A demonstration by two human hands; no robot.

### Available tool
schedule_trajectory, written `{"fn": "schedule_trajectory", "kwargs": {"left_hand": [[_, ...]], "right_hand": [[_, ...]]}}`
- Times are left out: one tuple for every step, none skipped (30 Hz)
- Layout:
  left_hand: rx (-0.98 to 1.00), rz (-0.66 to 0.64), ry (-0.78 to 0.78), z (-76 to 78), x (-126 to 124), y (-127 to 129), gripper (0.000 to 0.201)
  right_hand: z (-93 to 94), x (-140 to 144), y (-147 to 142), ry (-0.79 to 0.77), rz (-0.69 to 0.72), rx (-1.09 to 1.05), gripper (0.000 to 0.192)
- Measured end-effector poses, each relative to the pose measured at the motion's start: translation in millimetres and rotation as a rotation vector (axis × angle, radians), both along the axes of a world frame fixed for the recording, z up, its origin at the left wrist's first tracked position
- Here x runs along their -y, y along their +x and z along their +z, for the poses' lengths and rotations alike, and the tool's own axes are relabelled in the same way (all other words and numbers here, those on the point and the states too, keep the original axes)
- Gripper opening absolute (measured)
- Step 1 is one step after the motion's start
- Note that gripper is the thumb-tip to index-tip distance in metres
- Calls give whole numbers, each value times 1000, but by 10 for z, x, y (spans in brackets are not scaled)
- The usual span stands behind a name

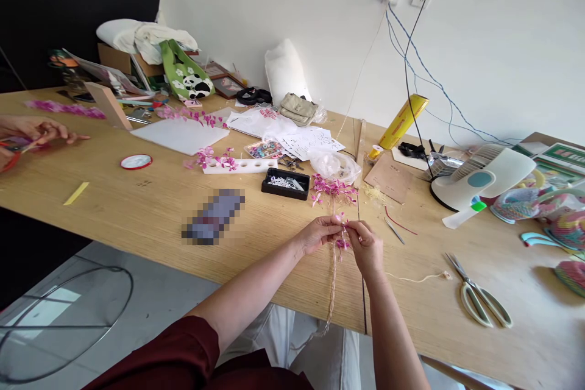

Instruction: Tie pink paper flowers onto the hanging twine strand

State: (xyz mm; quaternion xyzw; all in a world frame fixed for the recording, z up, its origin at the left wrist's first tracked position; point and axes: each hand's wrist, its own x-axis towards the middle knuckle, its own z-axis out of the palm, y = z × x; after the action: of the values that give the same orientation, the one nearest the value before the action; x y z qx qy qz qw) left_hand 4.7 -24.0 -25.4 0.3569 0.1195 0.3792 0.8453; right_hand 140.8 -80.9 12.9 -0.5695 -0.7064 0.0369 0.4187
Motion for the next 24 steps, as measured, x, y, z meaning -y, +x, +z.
{"fn": "schedule_trajectory", "kwargs": {"left_hand": [[-3,-1,1,-2,1,-1,22],[-9,-6,4,-4,2,-3,22],[-16,-14,10,-7,3,-5,23],[-23,-23,18,-9,3,-7,23],[-31,-31,27,-12,2,-9,24],[-38,-36,36,-14,1,-12,24],[-44,-37,42,-16,0,-14,24],[-50,-34,44,-17,-2,-16,25],[-55,-30,45,-18,-3,-17,25],[-59,-28,44,-17,-5,-18,27],[-65,-26,42,-16,-6,-18,28],[-71,-25,41,-14,-7,-18,29],[-78,-22,43,-11,-6,-16,30],[-89,-14,53,-6,-5,-14,30],[-102,2,71,-1,-2,-10,30],[-118,27,95,5,3,-6,30],[-139,57,126,13,9,-2,29],[-163,89,160,21,17,2,29],[-190,120,192,29,26,6,30],[-216,145,221,37,34,9,30],[-238,165,247,43,42,13,30],[-255,182,270,47,49,16,30],[-264,198,289,50,53,19,30],[-269,218,301,51,56,24,30]], "right_hand": [[3,-2,8,-2,5,11,15],[7,-4,16,-6,12,22,16],[11,-5,25,-9,19,33,16],[15,-7,33,-11,26,43,16],[19,-8,41,-12,34,52,16],[23,-9,47,-11,43,58,17],[26,-10,52,-10,51,58,16],[29,-11,54,-10,57,52,16],[30,-12,55,-12,62,40,16],[29,-12,54,-15,64,22,15],[27,-11,52,-21,61,0,15],[24,-9,48,-31,50,-26,14],[19,-7,43,-46,32,-52,13],[12,-4,37,-68,8,-81,12],[4,-1,30,-98,-20,-111,11],[-5,1,22,-131,-54,-142,11],[-15,2,13,-166,-88,-174,12],[-26,2,3,-200,-118,-212,13],[-36,1,-9,-230,-142,-260,14],[-46,0,-23,-256,-157,-317,15],[-54,-1,-38,-279,-161,-388,16],[-59,-1,-56,-298,-150,-471,17],[-62,1,-75,-312,-130,-557,17],[-62,5,-95,-320,-108,-636,17]]}}
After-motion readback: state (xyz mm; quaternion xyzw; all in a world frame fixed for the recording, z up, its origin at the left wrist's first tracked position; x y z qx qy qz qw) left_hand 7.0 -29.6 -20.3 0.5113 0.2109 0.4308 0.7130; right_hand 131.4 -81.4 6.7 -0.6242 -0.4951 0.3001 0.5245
